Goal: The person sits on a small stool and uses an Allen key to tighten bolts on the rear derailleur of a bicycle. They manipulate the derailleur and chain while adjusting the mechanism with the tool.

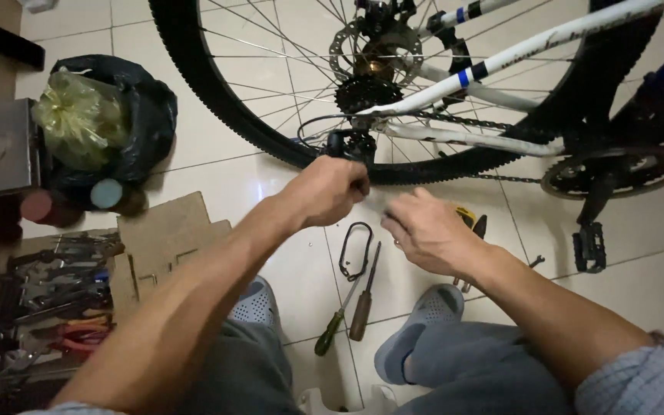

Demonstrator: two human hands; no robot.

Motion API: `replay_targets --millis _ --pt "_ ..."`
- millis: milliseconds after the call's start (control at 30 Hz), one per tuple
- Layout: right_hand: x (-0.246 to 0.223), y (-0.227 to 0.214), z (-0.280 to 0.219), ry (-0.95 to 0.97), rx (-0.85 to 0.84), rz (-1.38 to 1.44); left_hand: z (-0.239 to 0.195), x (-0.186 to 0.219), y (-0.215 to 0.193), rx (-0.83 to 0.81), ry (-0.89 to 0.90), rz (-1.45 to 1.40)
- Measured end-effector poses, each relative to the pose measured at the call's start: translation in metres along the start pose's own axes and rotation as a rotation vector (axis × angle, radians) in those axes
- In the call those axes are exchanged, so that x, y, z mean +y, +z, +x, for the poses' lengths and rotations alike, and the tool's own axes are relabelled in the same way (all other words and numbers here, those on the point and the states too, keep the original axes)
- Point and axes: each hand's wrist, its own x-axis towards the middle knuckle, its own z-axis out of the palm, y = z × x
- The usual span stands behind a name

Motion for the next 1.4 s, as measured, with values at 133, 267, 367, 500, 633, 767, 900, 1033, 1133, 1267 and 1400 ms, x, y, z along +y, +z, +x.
replay_targets --millis 133,267,367,500,633,767,900,1033,1133,1267,1400 --pt "-0.012 -0.021 0.012 0.289 -0.152 0.378 0.015 0.002 0.007 0.150 -0.288 -0.419" --pt "0.000 -0.013 0.034 0.405 -0.134 0.523 0.030 -0.009 0.024 0.331 -0.390 -0.854" --pt "0.007 -0.007 0.047 0.515 -0.072 0.747 0.041 -0.020 0.039 0.470 -0.391 -1.056" --pt "0.013 -0.002 0.055 0.689 0.018 1.116 0.052 -0.027 0.049 0.527 -0.378 -1.247" --pt "0.028 0.015 0.060 0.727 0.005 1.072 0.051 -0.026 0.048 0.497 -0.394 -1.237" --pt "0.031 0.016 0.067 0.798 -0.036 1.177 0.060 -0.030 0.045 0.524 -0.484 -1.231" --pt "0.043 0.034 0.073 0.786 -0.060 1.190 0.066 -0.039 0.044 0.509 -0.490 -1.208" --pt "0.052 0.045 0.076 0.763 -0.037 1.216 0.068 -0.041 0.044 0.504 -0.493 -1.190" --pt "0.054 0.044 0.076 0.756 -0.046 1.211 0.071 -0.042 0.046 0.511 -0.487 -1.148" --pt "0.057 0.043 0.075 0.732 -0.045 1.223 0.070 -0.038 0.045 0.532 -0.488 -1.151" --pt "0.058 0.036 0.069 0.746 0.006 1.210 0.074 -0.042 0.050 0.546 -0.476 -1.208"
